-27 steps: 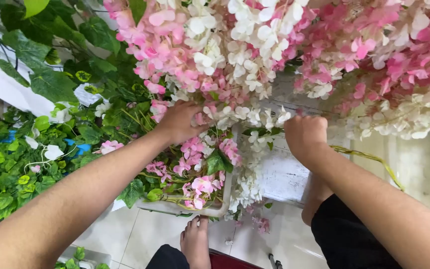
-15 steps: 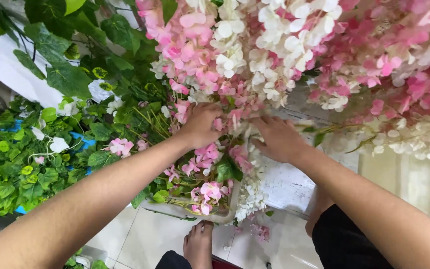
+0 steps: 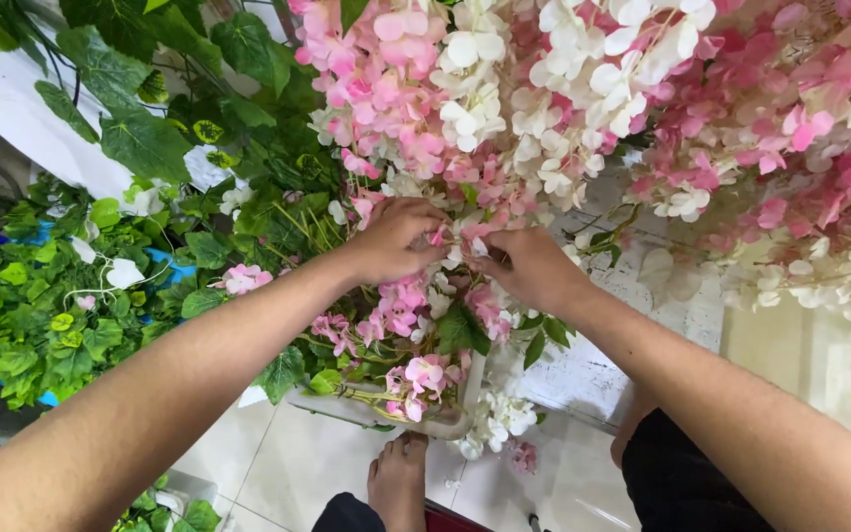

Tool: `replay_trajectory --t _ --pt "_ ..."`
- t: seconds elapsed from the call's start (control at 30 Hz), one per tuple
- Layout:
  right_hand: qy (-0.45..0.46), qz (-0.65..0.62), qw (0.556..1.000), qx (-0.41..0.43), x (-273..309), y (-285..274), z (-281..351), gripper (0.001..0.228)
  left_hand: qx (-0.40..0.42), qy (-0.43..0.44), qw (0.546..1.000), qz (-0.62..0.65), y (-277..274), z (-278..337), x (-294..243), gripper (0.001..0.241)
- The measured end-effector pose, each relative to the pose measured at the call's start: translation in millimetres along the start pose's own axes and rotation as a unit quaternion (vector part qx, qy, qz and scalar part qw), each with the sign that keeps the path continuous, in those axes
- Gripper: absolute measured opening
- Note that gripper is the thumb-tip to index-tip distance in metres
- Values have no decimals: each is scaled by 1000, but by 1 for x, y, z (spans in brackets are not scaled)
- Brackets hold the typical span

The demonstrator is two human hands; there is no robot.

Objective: Arranging artificial pink and white flower stems into a large decorative floral display.

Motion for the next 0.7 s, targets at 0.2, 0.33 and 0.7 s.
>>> replay_trajectory --t 0.2,0.33,0.7 --pt "-46 52 997 -18 12 2 4 19 -13 -36 999 -16 12 -23 44 38" --pt "-89 203 975 4 1 15 6 11 -105 -43 984 136 -9 -6 27 25" --pt "-26 -46 992 116 20 -14 24 36 -143 -108 983 25 -23 0 32 26"
Point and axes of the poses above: each hand's wrist, its own z-axis away from the middle knuckle, its own y-axis out of the palm, x = y × z, the point moved 4 cm from there along -z, towards the middle knuckle, and after that the axes turned 3 degrees about x, right-handed, at the moved point
